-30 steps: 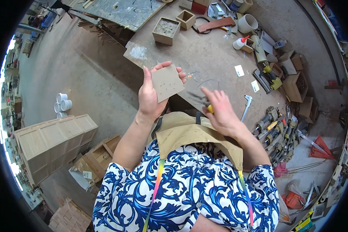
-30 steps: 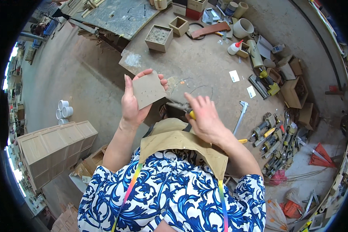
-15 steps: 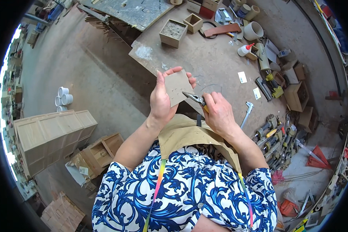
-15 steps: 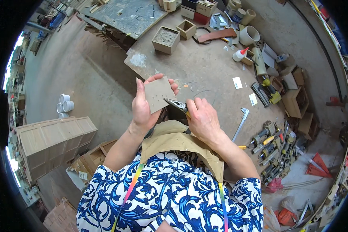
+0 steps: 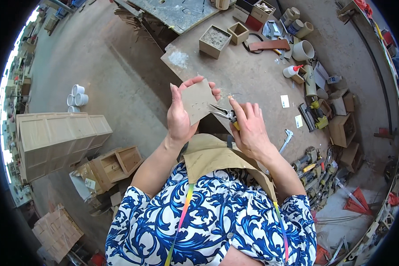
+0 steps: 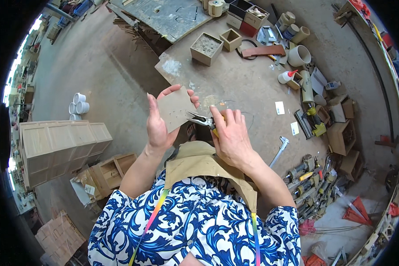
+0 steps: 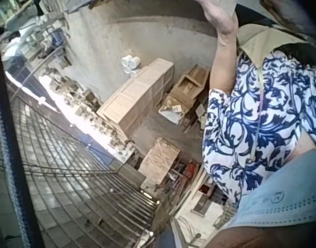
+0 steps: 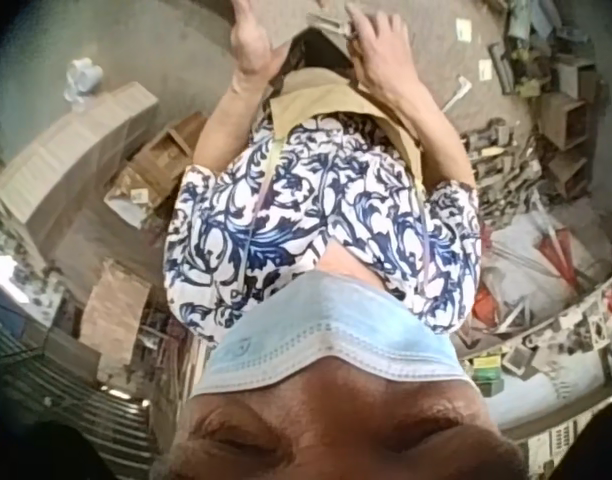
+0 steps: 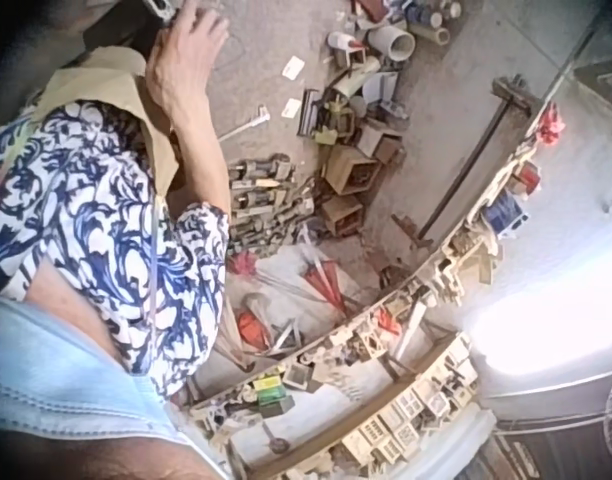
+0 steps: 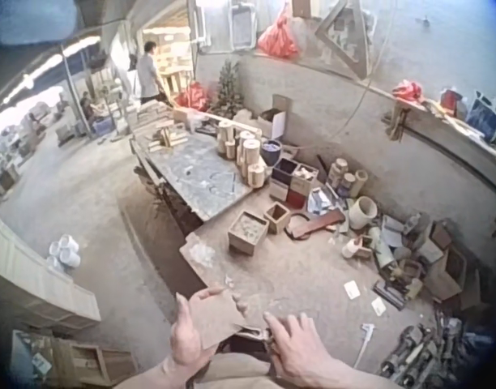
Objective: Assemble small components using tools at a workbench in a workshop.
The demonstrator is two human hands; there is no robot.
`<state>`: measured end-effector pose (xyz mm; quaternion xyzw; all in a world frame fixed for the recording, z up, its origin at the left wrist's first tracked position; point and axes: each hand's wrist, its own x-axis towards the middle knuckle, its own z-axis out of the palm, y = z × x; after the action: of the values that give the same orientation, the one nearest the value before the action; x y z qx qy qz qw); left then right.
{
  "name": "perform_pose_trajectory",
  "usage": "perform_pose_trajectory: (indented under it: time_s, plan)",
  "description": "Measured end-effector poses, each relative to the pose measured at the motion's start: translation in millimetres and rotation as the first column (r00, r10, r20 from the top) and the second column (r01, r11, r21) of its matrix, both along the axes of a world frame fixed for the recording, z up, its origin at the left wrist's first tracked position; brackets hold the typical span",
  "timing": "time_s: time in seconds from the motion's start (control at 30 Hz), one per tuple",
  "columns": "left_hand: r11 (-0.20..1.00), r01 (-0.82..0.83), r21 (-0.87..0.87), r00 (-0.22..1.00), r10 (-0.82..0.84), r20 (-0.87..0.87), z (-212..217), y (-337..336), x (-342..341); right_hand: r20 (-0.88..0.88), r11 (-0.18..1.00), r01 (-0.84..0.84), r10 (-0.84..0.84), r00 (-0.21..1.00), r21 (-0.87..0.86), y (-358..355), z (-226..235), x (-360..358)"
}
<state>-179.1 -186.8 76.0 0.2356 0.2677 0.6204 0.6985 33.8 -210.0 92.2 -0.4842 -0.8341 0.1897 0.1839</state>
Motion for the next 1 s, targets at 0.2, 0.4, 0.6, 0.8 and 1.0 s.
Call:
perform_pose_trajectory:
  time_s: [0.2, 0.4, 0.6, 0.8, 1.0]
  plan:
    - [0.999, 0.021, -0.028, 0.999, -0.023, -0.045, -1, -6, 8, 0.067, 0.999, -0.001, -0.001, 0.998, 0.033, 4, -6, -4]
    - [0.998, 0.053, -0.047, 0.998, -0.054, -0.019, -9, -2, 8, 0.033, 0.970, 0.046, -0.039, 0.999, -0.238, -2, -21, -1]
    - [0.993, -0.113, -0.019, 0.993, 0.112, -0.041, -14, 10, -15, -0.309, 0.960, -0.135, 0.054, 0.950, -0.244, 8, 30, 10]
    - [0.995, -0.097, 0.023, 0.995, 0.097, -0.006, -2, 11, 2, -0.073, 0.996, -0.071, 0.067, 0.995, -0.059, 5, -5, -6]
    - [0.996, -0.087, 0.016, 0.996, 0.087, -0.028, -8, 8, 14, -0.057, 0.998, -0.050, 0.048, 0.997, -0.035, 11, -14, -13]
